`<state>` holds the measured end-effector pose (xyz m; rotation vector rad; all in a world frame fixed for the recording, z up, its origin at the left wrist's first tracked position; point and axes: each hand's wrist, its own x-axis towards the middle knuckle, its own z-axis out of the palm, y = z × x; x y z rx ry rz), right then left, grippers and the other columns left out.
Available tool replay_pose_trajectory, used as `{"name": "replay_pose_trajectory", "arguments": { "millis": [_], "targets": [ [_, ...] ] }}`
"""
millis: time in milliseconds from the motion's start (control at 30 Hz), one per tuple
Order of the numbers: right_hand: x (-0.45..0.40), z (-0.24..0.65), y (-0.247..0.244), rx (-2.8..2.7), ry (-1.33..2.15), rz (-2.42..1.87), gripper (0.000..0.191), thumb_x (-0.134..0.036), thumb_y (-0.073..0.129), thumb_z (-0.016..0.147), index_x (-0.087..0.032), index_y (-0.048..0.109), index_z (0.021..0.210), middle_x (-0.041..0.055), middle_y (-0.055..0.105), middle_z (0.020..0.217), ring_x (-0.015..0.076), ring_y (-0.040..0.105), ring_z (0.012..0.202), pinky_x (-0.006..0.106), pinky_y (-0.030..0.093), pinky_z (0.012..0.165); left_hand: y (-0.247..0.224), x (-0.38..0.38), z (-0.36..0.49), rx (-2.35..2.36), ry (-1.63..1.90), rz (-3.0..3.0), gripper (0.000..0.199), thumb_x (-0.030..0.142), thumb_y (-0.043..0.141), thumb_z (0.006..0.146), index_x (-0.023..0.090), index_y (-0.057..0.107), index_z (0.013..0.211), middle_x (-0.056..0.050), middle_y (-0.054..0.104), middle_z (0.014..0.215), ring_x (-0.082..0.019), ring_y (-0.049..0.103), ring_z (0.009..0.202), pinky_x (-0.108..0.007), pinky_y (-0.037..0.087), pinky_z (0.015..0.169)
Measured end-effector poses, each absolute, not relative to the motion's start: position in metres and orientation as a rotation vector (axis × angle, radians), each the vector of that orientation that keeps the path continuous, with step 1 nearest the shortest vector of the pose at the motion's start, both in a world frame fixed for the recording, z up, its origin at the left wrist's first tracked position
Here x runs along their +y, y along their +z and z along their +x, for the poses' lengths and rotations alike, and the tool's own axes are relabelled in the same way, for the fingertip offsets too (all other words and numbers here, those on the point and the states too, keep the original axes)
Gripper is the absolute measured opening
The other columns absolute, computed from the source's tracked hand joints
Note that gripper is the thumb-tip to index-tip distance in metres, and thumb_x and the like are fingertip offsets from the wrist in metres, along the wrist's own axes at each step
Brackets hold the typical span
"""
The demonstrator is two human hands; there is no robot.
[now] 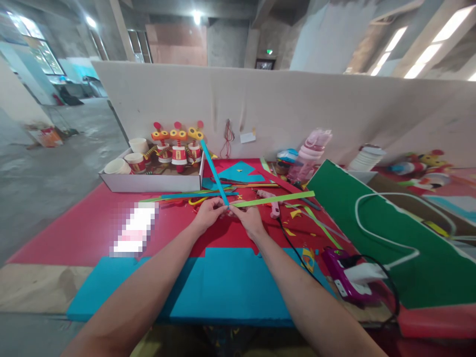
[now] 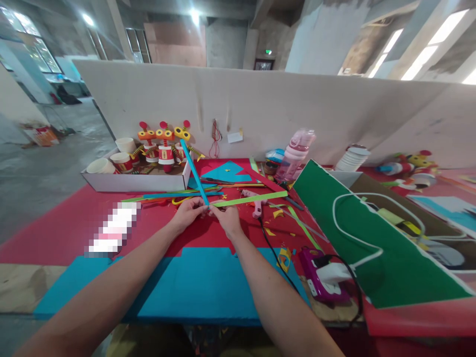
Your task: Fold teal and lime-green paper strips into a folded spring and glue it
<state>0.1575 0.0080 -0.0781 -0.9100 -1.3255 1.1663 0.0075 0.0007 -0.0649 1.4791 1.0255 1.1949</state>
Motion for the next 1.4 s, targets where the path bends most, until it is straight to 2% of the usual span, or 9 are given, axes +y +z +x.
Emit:
{"name": "replay_pose_trajectory", "arguments": {
  "millis": [133,367,567,867,1000,1167,1267,1400],
  "targets": [
    [0.008,0.158,-0.079,-1.289,1.153,-0.916,0.021,-0.040,0.068,0.068,-0.020,0.068,0.075,0.0010,0.067,0.064,0.0186,0.064,0.063,0.031,0.053,0.066,-0.066,0.000,0.008,0.989,1.211,1.421,0.026,0.040,0.064,0.073,0.015,0.056,0.077,0.001,0.058,0.060,-0.010,0.051,0.053,-0.024,0.042,0.054],
    [0.008,0.158,-0.079,-1.322,1.184,-0.954,0.024,-0.041,0.071,0.065,-0.020,0.068,0.077,0.0022,0.068,0.066,0.0201,0.065,0.064,0.032,0.053,0.064,-0.065,0.001,0.005,1.047,1.223,1.477,0.025,0.039,0.065,0.072,0.015,0.056,0.069,0.003,0.055,0.057,-0.009,0.048,0.051,-0.023,0.039,0.053],
    [0.007,0.159,-0.078,-1.311,1.129,-0.934,0.022,-0.042,0.068,0.068,-0.022,0.068,0.078,0.0014,0.067,0.067,0.0197,0.065,0.065,0.032,0.053,0.066,-0.063,0.000,0.008,1.031,1.227,1.427,0.025,0.039,0.064,0.073,0.015,0.058,0.077,0.002,0.056,0.058,-0.010,0.049,0.051,-0.024,0.041,0.053],
    [0.005,0.158,-0.078,-1.307,1.191,-0.915,0.025,-0.042,0.069,0.067,-0.021,0.067,0.081,0.0015,0.067,0.070,0.0185,0.064,0.065,0.032,0.054,0.068,-0.061,-0.001,0.008,1.079,1.218,1.441,0.026,0.039,0.066,0.070,0.014,0.058,0.069,0.001,0.057,0.058,-0.009,0.048,0.051,-0.023,0.039,0.053],
    [0.005,0.156,-0.077,-1.299,1.170,-0.911,0.024,-0.042,0.069,0.067,-0.021,0.067,0.079,0.0015,0.066,0.068,0.0182,0.063,0.066,0.030,0.053,0.066,-0.061,-0.002,0.008,1.044,1.192,1.438,0.025,0.038,0.065,0.070,0.015,0.059,0.071,0.000,0.059,0.060,-0.010,0.051,0.053,-0.024,0.041,0.055],
    [0.008,0.159,-0.074,-1.222,1.110,-0.972,0.028,-0.047,0.068,0.067,-0.019,0.067,0.069,0.0015,0.065,0.060,0.0168,0.060,0.056,0.029,0.051,0.060,-0.059,-0.003,0.006,1.121,1.243,1.528,0.025,0.038,0.065,0.070,0.015,0.058,0.064,0.001,0.057,0.054,-0.010,0.049,0.051,-0.023,0.039,0.054],
    [0.017,0.170,-0.070,-1.151,1.070,-1.005,0.032,-0.049,0.067,0.066,-0.017,0.066,0.062,0.0025,0.064,0.057,0.0162,0.060,0.055,0.029,0.050,0.062,-0.059,-0.001,0.003,1.152,1.300,1.465,0.025,0.039,0.066,0.069,0.016,0.057,0.064,0.002,0.056,0.054,-0.010,0.049,0.050,-0.022,0.038,0.053],
    [0.029,0.192,-0.061,-0.993,1.008,-0.945,0.029,-0.046,0.069,0.064,-0.018,0.062,0.061,-0.0006,0.061,0.055,0.0130,0.057,0.054,0.026,0.050,0.062,-0.060,0.002,0.001,1.149,1.293,1.438,0.025,0.038,0.068,0.067,0.016,0.058,0.064,0.002,0.056,0.054,-0.010,0.049,0.051,-0.021,0.037,0.054]
  ]
}}
